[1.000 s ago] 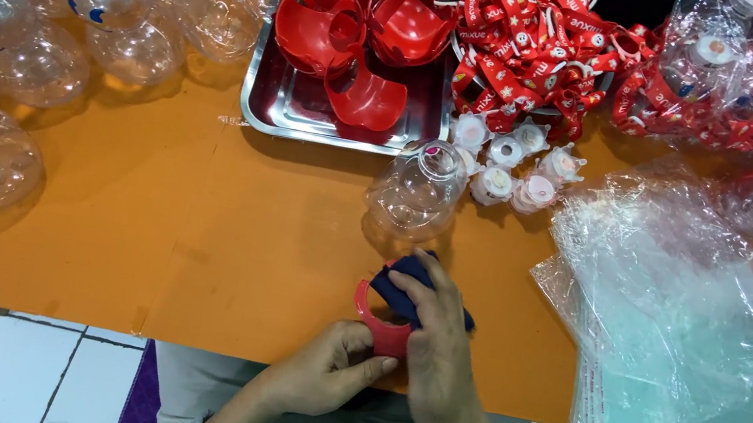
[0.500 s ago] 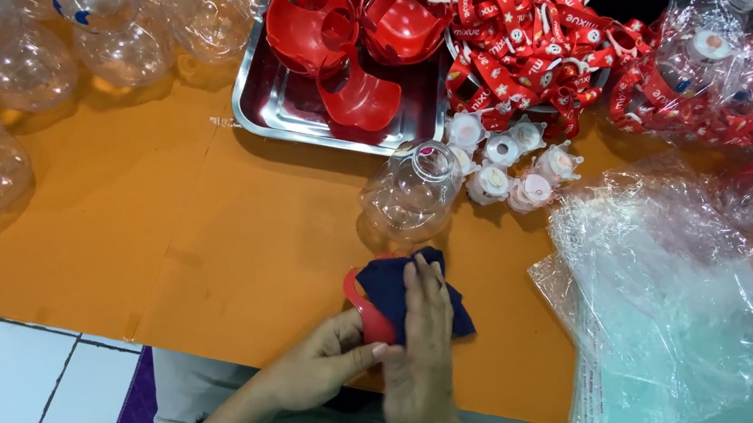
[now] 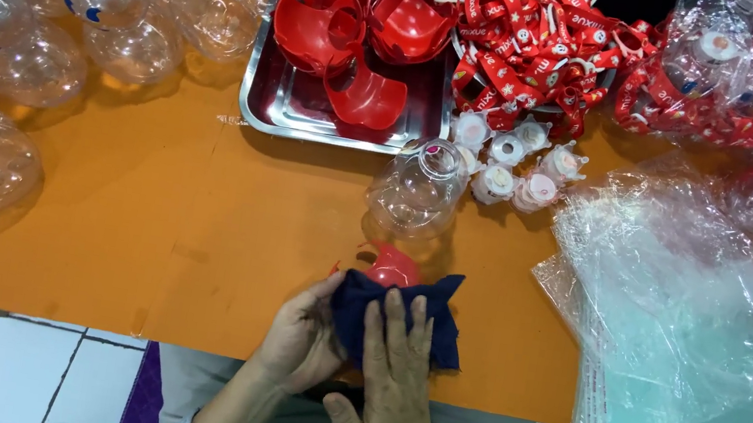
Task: Assembling plastic bottles by wiping them with a cloth and attaching red plastic components and a lanyard.
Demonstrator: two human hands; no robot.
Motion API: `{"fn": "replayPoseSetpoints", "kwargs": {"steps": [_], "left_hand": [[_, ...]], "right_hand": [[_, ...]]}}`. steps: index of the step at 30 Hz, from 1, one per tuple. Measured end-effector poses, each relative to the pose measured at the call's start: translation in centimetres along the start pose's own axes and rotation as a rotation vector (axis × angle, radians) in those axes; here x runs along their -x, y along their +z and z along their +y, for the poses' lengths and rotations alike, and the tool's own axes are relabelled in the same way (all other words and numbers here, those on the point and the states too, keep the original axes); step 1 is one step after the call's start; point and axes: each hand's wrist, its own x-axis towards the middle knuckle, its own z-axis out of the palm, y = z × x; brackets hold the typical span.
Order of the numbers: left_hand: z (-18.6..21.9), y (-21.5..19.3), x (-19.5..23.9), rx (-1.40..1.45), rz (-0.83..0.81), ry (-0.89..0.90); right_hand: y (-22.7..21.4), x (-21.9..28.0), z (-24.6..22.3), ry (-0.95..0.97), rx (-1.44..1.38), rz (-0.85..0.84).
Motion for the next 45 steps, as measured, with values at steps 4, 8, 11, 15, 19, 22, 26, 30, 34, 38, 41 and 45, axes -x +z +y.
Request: {"fn": "replayPoseSetpoints", "kwargs": {"steps": [4,8,11,15,19,22,26,30,34,38,41,45], "left_hand": [[-0.7,-1.0,-0.3,0.053,-0.113,0.043],[-0.8,-0.3,0.0,-0.110,-0.045,0.085],[-0.6,-1.0,-0.3,-0.093,-0.047,0.105],[-0.5,-1.7,-0.5,-0.101,-0.086,0.137],[-1.4,-0.5,0.7,-0.138,-0.173,0.287],[-1.9,-0.7,1.3,-0.412,-0.370,0.478],[-3.0,-0.5,1.5,-0.450,-0.330,0.664],[-3.2,-1.7,0.9,-0.696,-0.126,0.830],[-3.1,0.4,1.8,-0.773,-0.175,0.871],[-3.0,2.0,2.5,-0.950,-0.231,0.859],[-3.6,1.6,1.7,-0.990,-0.323,0.943],[-3.9,0.3,1.0,-0.968,-0.316,0.995]], "right_hand": [[-1.8,-2.1,-0.1,0.017,-0.053,0.075],[-1.8,-3.4,-0.2,0.030,-0.050,0.124],[-0.6,-2.5,-0.8,-0.070,0.079,0.086],[0.6,-1.5,-1.3,-0.107,0.162,-0.035],[-0.8,-3.0,-1.1,-0.160,0.162,0.003],[-1.4,-4.5,-1.1,-0.189,0.120,0.070],[-1.8,-5.9,-1.5,-0.215,0.028,0.098],[-1.9,-6.2,-1.6,-0.181,-0.088,0.155],[-2.0,-5.4,-1.1,-0.096,-0.188,0.124],[-1.4,-4.2,-0.2,0.017,-0.284,0.181],[-2.1,-4.8,0.1,0.042,-0.244,0.190],[-3.0,-6.1,-0.8,-0.039,-0.082,0.142]]}}
